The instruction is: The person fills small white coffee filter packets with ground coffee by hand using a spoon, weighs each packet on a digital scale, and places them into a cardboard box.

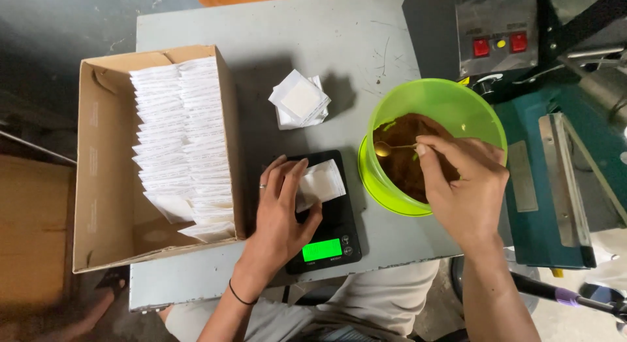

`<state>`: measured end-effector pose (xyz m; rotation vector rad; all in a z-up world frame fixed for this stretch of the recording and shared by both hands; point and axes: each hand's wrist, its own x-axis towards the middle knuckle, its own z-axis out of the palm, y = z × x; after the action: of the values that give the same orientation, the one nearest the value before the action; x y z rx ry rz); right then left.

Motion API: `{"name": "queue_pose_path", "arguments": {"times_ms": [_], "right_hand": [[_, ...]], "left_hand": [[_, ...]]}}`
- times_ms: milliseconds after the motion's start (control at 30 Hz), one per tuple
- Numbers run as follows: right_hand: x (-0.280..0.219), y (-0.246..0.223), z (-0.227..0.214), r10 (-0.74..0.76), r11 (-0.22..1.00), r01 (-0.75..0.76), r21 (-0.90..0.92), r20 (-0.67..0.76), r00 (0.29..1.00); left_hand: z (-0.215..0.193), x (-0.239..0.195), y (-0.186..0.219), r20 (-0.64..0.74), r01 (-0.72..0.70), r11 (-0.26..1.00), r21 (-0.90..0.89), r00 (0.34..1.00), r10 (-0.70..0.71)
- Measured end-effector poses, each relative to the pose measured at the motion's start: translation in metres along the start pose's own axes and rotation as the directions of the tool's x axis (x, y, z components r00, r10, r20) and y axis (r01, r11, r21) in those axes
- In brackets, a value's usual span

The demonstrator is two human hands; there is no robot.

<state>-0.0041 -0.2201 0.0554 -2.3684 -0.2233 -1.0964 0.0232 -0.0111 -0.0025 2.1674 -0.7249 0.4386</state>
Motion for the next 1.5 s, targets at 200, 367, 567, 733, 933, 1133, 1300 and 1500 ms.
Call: {"name": "queue_pose_path", "arguments": {"times_ms": [200,367,567,733,933,1133,1300,1500], "right_hand": [[-0.003,0.0,0.001,0.006,1.0,-0.007,0.01,0.056,0.998],[-0.005,0.001,0.0,0.002,1.0,-0.003,0.017,0.075,0.997],[-0.007,-0.002,-0.005,0.075,0.996,-0.066,-0.055,0.198,0.977],[-0.008,-0.001,-0.005,0.061,0.997,-0.052,-0.051,0.193,0.979],[-0.007,-0.003,-0.005,0.05,0.998,-0.046,-0.033,0.161,0.986],[-0.006,-0.005,-0.009,0.105,0.994,-0.105,-0.004,0.088,0.991],[-0.006,-0.002,-0.013,-0.025,0.998,0.028,-0.049,0.056,0.998],[-0.008,-0.01,-0.018,0.002,0.995,-0.014,-0.099,-0.121,0.993]], "left_hand": [[-0.015,-0.005,0.015,0.061,0.152,0.944,-0.293,0.988,-0.14],[-0.01,-0.012,0.007,0.053,0.178,0.926,-0.334,0.984,-0.17],[-0.011,-0.015,0.007,0.06,0.157,0.923,-0.352,0.988,-0.145],[-0.01,-0.014,0.008,0.062,0.149,0.925,-0.349,0.989,-0.136],[-0.007,-0.007,0.007,0.118,0.114,0.972,-0.207,0.989,-0.091],[0.005,-0.002,-0.009,0.126,-0.054,0.998,0.021,0.991,0.051],[0.004,0.005,-0.004,0.034,-0.066,0.991,0.114,0.997,0.063],[-0.011,0.016,0.028,0.04,0.094,0.936,-0.339,0.995,-0.086]]}}
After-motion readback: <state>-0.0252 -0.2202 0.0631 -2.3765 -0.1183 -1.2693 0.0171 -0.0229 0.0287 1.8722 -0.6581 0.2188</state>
